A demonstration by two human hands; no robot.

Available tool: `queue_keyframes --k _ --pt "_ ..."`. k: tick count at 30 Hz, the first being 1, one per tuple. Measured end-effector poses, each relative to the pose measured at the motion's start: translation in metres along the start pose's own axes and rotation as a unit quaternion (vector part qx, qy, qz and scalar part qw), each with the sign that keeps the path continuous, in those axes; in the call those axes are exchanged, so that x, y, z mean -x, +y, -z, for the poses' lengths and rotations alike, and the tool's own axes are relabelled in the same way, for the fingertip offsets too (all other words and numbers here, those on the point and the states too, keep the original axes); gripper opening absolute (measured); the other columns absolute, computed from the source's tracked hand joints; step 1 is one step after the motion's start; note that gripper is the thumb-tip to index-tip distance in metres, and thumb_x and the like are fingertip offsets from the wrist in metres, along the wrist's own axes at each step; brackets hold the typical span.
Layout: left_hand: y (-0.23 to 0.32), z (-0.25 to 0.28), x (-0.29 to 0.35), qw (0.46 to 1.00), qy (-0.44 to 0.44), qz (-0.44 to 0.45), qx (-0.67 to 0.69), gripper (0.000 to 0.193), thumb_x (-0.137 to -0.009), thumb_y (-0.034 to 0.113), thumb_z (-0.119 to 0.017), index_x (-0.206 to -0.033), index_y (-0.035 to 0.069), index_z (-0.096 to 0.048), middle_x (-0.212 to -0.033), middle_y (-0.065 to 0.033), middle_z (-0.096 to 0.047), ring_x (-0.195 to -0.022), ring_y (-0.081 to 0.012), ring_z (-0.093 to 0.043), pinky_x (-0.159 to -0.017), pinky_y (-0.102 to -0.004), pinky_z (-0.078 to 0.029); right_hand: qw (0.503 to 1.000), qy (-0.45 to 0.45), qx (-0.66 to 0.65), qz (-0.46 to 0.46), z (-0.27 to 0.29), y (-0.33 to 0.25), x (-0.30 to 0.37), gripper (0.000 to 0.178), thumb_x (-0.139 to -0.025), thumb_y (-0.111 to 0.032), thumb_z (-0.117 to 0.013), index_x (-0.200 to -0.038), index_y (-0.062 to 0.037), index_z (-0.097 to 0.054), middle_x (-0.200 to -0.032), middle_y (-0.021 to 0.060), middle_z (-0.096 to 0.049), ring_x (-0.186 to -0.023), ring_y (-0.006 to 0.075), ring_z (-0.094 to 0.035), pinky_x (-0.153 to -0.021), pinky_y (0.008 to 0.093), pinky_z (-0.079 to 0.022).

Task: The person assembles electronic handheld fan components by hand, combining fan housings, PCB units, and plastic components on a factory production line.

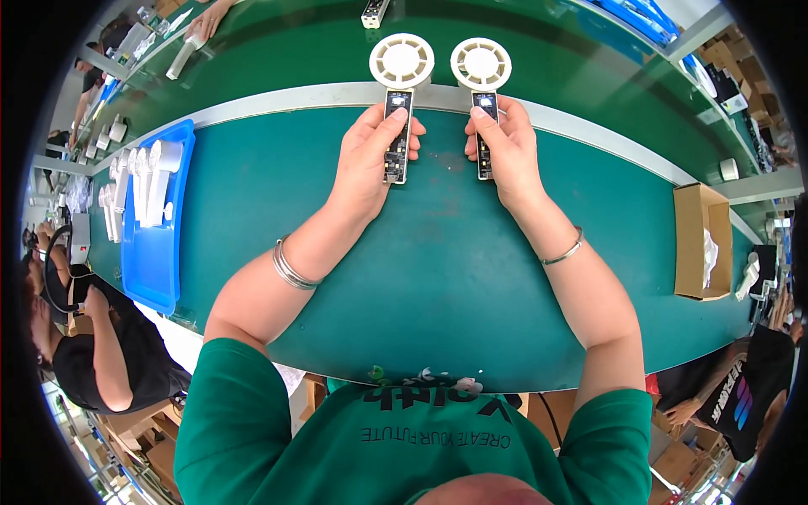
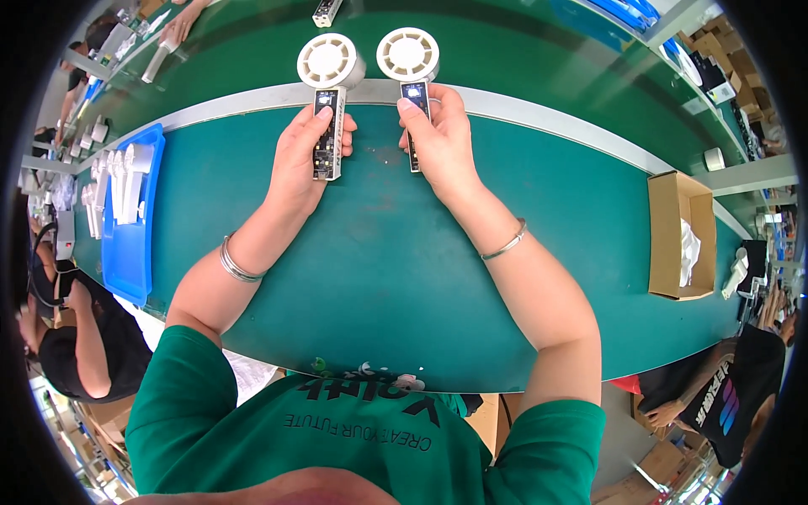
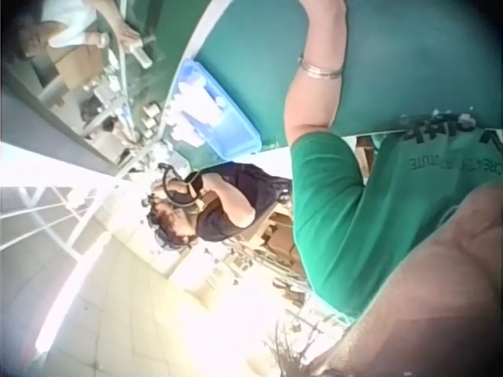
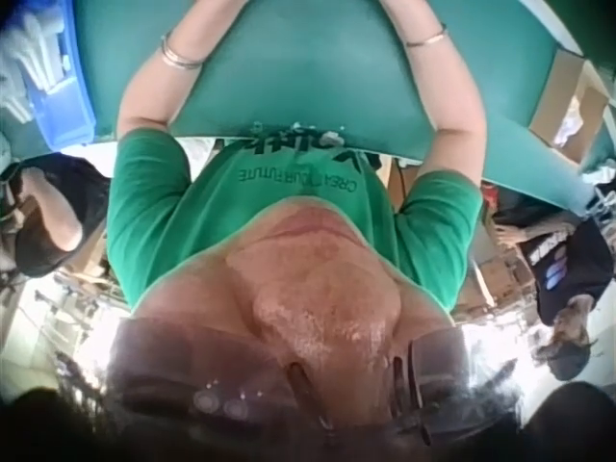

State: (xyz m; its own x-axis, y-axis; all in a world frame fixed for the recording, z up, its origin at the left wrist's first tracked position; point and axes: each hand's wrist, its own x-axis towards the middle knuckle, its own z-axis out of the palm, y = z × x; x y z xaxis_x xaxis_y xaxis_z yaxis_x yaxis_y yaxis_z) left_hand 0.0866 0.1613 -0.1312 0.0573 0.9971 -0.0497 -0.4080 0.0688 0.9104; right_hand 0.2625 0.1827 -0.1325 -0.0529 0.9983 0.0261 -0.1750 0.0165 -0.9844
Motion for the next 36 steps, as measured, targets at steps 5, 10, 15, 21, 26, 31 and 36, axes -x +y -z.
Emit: queue_keyframes --k 5,10,15,21,26,31,36 --pt "0.0 -0.002 0.001 1.0 0.009 0.002 0.006 0.024 -0.092 0.023 -0.056 -0.103 0.003 -0.053 -0.085 -0.0042 -0.061 -0.073 -0.0084 -0.055 -0.067 -0.0224 -0.048 1.0 -0.009 -0.001 0.006 0.003 0.003 0.0 0.038 -0.089 -0.018 -0.06 -0.115 0.0023 -0.042 -0.079 0.0054 -0.056 -0.061 0.0098 -0.053 -0.053 0.023 -0.044" --pt "-0.002 -0.002 0.001 1.0 0.001 -0.006 -0.001 0.023 -0.092 0.021 -0.056 -0.105 0.003 -0.053 -0.085 -0.0041 -0.061 -0.073 -0.0079 -0.055 -0.066 -0.0222 -0.048 1.0 -0.016 0.004 0.002 0.002 0.0 0.001 0.036 -0.088 -0.017 -0.06 -0.112 0.003 -0.042 -0.079 0.0059 -0.055 -0.06 0.01 -0.053 -0.052 0.0233 -0.044" --pt "-0.003 0.001 0.003 1.0 -0.004 -0.016 -0.006 0.023 -0.091 0.019 -0.056 -0.106 0.002 -0.052 -0.084 -0.0043 -0.06 -0.072 -0.0078 -0.055 -0.065 -0.0223 -0.048 1.0 -0.007 0.014 -0.008 0.0 -0.002 0.004 0.035 -0.088 -0.016 -0.06 -0.112 0.0025 -0.042 -0.079 0.006 -0.055 -0.06 0.0101 -0.053 -0.052 0.0232 -0.043" --pt "-0.002 0.001 0.003 1.0 -0.003 -0.006 0.018 0.023 -0.091 0.019 -0.056 -0.105 0.002 -0.052 -0.083 -0.0049 -0.061 -0.07 -0.0085 -0.055 -0.065 -0.0226 -0.047 1.0 0.012 -0.001 -0.001 0.0 -0.001 0.006 0.033 -0.087 -0.014 -0.06 -0.111 0.001 -0.044 -0.08 0.0057 -0.055 -0.06 0.0098 -0.053 -0.051 0.0226 -0.044" --pt "-0.003 0.001 -0.003 1.0 -0.016 -0.022 0.008 0.02 -0.093 0.02 -0.052 -0.101 0.001 -0.052 -0.086 -0.0071 -0.061 -0.07 -0.0107 -0.055 -0.065 -0.0246 -0.047 0.999 0.011 0.028 0.028 0.002 0.01 -0.001 0.037 -0.087 -0.016 -0.062 -0.115 -0.0018 -0.043 -0.086 0.0052 -0.057 -0.066 0.0098 -0.055 -0.055 0.0235 -0.046" --pt "-0.007 0.013 -0.008 1.0 -0.009 -0.001 0.013 0.027 -0.095 0.022 -0.047 -0.102 -0.003 -0.052 -0.092 -0.0112 -0.06 -0.072 -0.0125 -0.053 -0.064 -0.0246 -0.045 0.97 0.087 0.115 0.196 -0.005 0.044 -0.022 0.044 -0.08 -0.022 -0.067 -0.111 0.0016 -0.045 -0.1 0.0145 -0.058 -0.093 0.021 -0.056 -0.081 0.0361 -0.048" --pt "-0.015 0.025 -0.014 1.0 0.014 0.004 -0.001 0.035 -0.097 0.024 -0.046 -0.12 -0.002 -0.049 -0.102 -0.0102 -0.061 -0.084 -0.0121 -0.057 -0.076 -0.0251 -0.045 0.986 0.09 0.113 0.084 0.005 0.012 0.0 0.041 -0.082 -0.023 -0.06 -0.109 0.0025 -0.044 -0.099 0.0244 -0.058 -0.095 0.0381 -0.059 -0.082 0.0421 -0.047"
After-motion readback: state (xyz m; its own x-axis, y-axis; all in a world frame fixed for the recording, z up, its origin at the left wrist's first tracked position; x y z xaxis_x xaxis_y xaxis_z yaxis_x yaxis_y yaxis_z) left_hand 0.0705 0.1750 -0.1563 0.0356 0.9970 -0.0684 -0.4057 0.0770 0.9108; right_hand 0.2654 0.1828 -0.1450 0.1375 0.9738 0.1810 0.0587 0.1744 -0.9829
